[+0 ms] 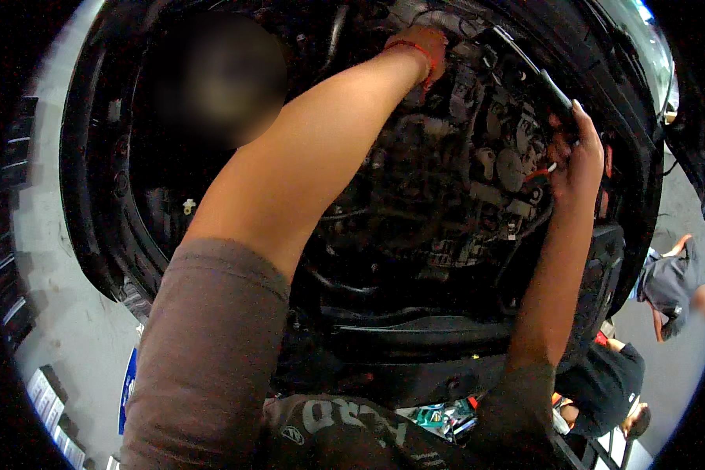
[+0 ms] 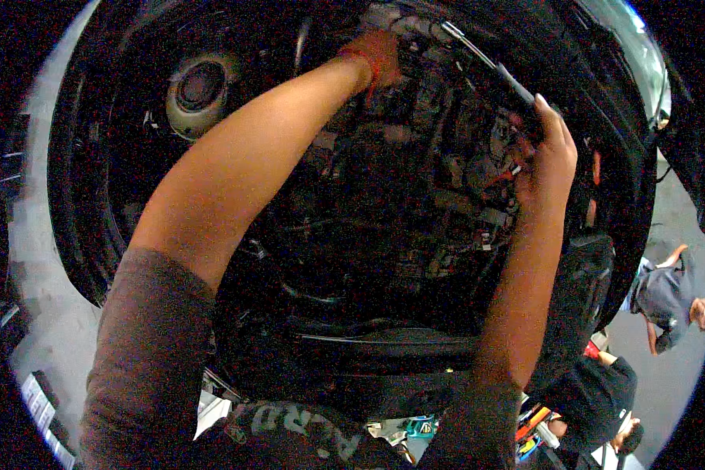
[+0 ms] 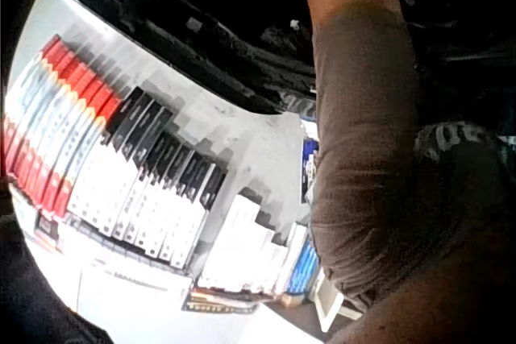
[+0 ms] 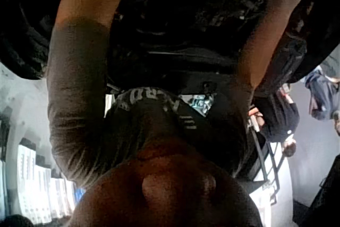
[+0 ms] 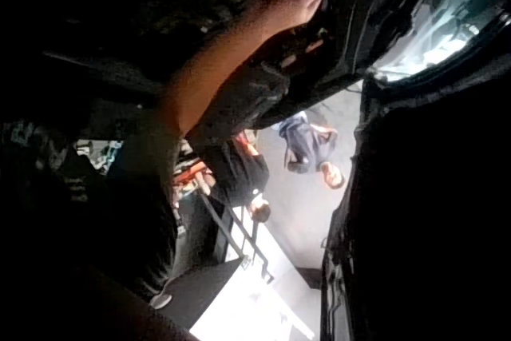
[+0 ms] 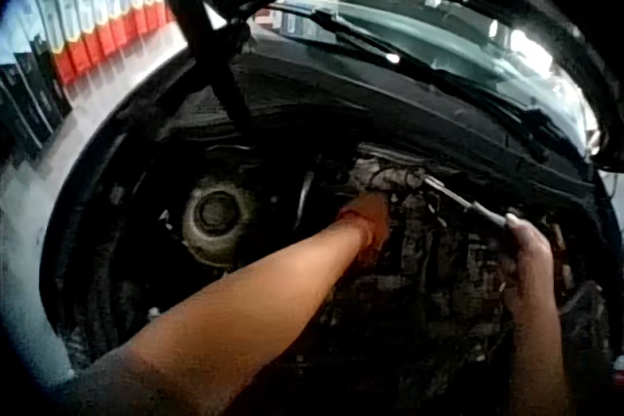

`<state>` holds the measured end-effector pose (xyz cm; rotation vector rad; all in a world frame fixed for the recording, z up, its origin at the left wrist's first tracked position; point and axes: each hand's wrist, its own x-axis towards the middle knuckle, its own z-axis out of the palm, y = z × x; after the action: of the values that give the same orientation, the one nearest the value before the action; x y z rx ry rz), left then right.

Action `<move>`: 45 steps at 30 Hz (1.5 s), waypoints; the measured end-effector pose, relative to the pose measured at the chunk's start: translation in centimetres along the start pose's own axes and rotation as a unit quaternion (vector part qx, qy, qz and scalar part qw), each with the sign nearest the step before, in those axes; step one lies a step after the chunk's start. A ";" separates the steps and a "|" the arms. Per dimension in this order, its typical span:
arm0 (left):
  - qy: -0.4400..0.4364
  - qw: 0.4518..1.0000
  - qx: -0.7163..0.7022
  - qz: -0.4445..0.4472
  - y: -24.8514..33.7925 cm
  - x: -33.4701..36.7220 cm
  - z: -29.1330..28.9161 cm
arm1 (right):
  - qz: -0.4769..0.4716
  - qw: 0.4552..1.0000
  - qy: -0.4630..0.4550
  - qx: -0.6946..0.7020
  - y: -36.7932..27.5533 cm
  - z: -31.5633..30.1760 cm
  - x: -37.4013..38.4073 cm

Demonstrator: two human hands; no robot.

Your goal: The person removes the engine cover from a Volkswagen car and uses a screwdriver to work on a component within the engine bay. The person selects tools from a nearby toolbox and manipulates parts inside the engine compartment.

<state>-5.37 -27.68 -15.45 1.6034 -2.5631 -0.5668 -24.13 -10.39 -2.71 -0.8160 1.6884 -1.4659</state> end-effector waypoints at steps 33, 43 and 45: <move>-0.069 0.974 0.190 0.101 5.7 4.6 1.1 | 0.045 0.986 0.051 0.154 7.9 -5.7 -3.6; -0.085 0.961 0.234 0.122 4.9 5.6 -0.2 | -0.004 1.000 0.003 -0.013 8.2 -5.8 -3.2; -0.088 0.959 0.241 0.123 4.6 5.7 -0.5 | -0.085 0.983 -0.026 -0.161 7.1 -5.3 -2.2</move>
<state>-11.83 -31.03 -14.21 1.3469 -3.1546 -0.0620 -27.47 -4.73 -9.14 -1.1875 1.8811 -1.2831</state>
